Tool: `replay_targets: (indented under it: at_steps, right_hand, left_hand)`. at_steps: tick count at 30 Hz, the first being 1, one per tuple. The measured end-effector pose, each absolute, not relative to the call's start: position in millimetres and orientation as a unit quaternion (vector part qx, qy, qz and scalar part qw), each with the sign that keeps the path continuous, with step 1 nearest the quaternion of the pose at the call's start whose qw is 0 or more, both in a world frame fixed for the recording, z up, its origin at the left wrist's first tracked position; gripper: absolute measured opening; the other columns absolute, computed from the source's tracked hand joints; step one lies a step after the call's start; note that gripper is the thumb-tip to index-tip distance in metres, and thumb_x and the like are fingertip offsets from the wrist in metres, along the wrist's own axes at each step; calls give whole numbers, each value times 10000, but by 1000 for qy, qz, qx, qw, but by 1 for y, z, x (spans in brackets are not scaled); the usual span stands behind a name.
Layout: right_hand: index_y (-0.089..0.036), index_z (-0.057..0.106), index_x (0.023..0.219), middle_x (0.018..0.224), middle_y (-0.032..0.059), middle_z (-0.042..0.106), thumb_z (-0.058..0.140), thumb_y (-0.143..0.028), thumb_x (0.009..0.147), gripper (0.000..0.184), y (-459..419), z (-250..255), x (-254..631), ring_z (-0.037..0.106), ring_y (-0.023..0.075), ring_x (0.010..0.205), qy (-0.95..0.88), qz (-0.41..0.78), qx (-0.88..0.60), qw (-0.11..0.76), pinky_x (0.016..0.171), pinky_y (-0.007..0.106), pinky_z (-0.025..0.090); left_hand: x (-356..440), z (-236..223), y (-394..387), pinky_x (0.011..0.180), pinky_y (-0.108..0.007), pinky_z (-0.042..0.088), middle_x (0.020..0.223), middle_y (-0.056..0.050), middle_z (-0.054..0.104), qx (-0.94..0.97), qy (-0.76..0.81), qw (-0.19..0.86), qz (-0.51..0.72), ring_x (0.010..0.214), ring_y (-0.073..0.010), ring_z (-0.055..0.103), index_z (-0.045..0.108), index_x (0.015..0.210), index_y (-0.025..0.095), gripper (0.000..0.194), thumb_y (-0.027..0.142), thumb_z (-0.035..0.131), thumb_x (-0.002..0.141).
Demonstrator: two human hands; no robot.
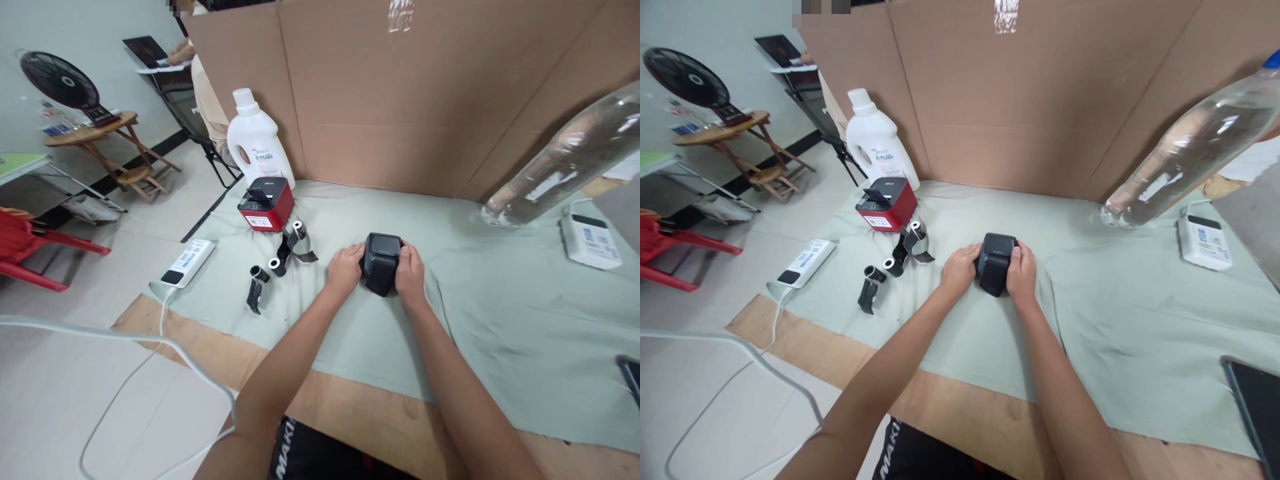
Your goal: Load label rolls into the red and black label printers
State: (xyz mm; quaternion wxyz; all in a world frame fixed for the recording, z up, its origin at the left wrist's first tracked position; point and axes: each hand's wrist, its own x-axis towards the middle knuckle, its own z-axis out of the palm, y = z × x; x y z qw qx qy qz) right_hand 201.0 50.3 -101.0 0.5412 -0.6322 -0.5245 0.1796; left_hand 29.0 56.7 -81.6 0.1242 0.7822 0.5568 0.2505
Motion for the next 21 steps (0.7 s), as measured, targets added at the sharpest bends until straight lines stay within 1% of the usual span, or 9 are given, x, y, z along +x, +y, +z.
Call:
replay_targets:
  at_steps: [6, 11, 17, 21]
  right_hand:
    - [-154, 665, 1241, 1281, 176, 682, 338, -563, 1000, 577, 50, -99, 200, 606, 284, 1211, -524, 176, -632, 543, 1106, 513, 419]
    - [-125, 666, 1236, 1267, 194, 684, 328, -569, 996, 607, 51, -99, 200, 611, 292, 1202, -523, 173, -636, 541, 1103, 514, 421]
    - [-144, 671, 1215, 1253, 185, 691, 337, -569, 997, 583, 51, -99, 199, 614, 286, 1193, -521, 167, -635, 546, 1096, 515, 423]
    - [-156, 668, 1214, 1256, 175, 692, 332, -580, 997, 583, 53, -101, 199, 615, 278, 1185, -523, 167, -630, 549, 1092, 508, 428]
  left_hand:
    - [30, -80, 56, 1164, -410, 446, 1411, -91, 647, 778, 559, 130, 255, 1343, -217, 588, 646, 1375, 180, 584, -29, 412, 882]
    - [29, -79, 55, 1174, -415, 436, 1416, -94, 642, 776, 563, 130, 254, 1350, -224, 583, 641, 1383, 166, 608, -44, 410, 861]
    - [29, -80, 56, 1163, -397, 447, 1412, -81, 646, 779, 560, 129, 252, 1343, -210, 588, 645, 1378, 184, 616, -48, 411, 857]
    - [29, -80, 56, 1171, -394, 438, 1407, -82, 651, 779, 560, 127, 251, 1346, -212, 585, 645, 1377, 174, 614, -50, 404, 858]
